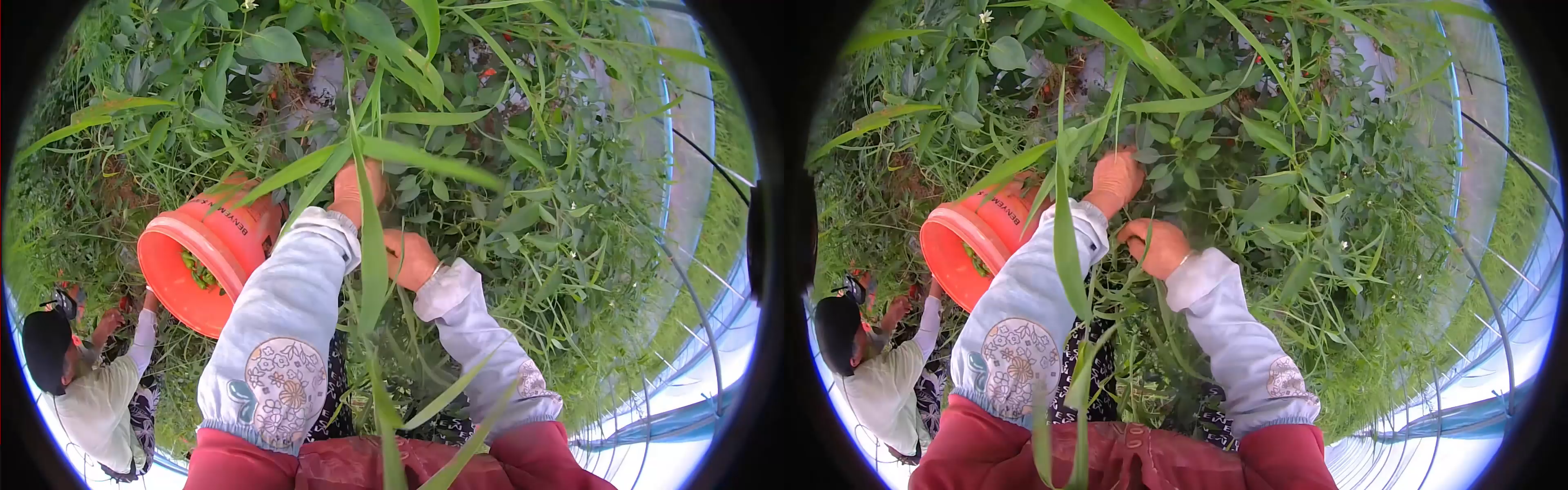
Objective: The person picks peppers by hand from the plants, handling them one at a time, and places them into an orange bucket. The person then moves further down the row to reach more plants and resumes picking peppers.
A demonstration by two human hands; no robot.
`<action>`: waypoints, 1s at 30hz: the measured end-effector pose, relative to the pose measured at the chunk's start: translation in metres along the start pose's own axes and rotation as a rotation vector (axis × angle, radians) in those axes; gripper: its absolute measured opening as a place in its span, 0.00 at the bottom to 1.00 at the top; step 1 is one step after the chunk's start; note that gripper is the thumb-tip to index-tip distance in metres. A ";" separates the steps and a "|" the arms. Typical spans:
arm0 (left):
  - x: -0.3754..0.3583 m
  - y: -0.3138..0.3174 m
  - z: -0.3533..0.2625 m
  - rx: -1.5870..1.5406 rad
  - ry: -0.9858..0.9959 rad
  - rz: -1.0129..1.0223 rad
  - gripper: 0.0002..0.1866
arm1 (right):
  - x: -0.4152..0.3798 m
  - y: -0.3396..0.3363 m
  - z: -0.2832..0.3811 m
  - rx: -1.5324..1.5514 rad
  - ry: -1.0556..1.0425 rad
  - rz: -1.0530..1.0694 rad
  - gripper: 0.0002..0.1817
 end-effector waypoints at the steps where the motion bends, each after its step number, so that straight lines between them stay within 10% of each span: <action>1: -0.009 0.000 -0.004 0.164 0.087 -0.014 0.16 | 0.000 -0.015 0.002 0.201 0.295 -0.099 0.10; 4: -0.021 0.035 -0.004 0.045 0.037 -0.122 0.15 | 0.022 -0.052 -0.011 0.119 0.038 -0.559 0.13; 14: -0.044 0.025 -0.003 -0.206 -0.021 -0.187 0.09 | 0.055 -0.064 -0.030 -0.515 0.267 -0.283 0.30; 22: -0.046 0.040 0.068 -0.965 -0.285 -0.107 0.10 | 0.040 -0.090 -0.089 -0.226 0.215 -0.655 0.29; 30: -0.017 0.006 0.018 -0.930 -0.093 -0.033 0.17 | 0.037 -0.085 -0.085 -0.356 0.413 -0.307 0.22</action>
Point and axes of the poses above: each hand's wrist, its own x-axis towards the middle knuckle, its own y-axis out of the palm, z = x × y, the point moved 4 cm from there along x, towards the middle knuckle, and after that the axes turned 7 degrees about x, right-handed, at the moved point
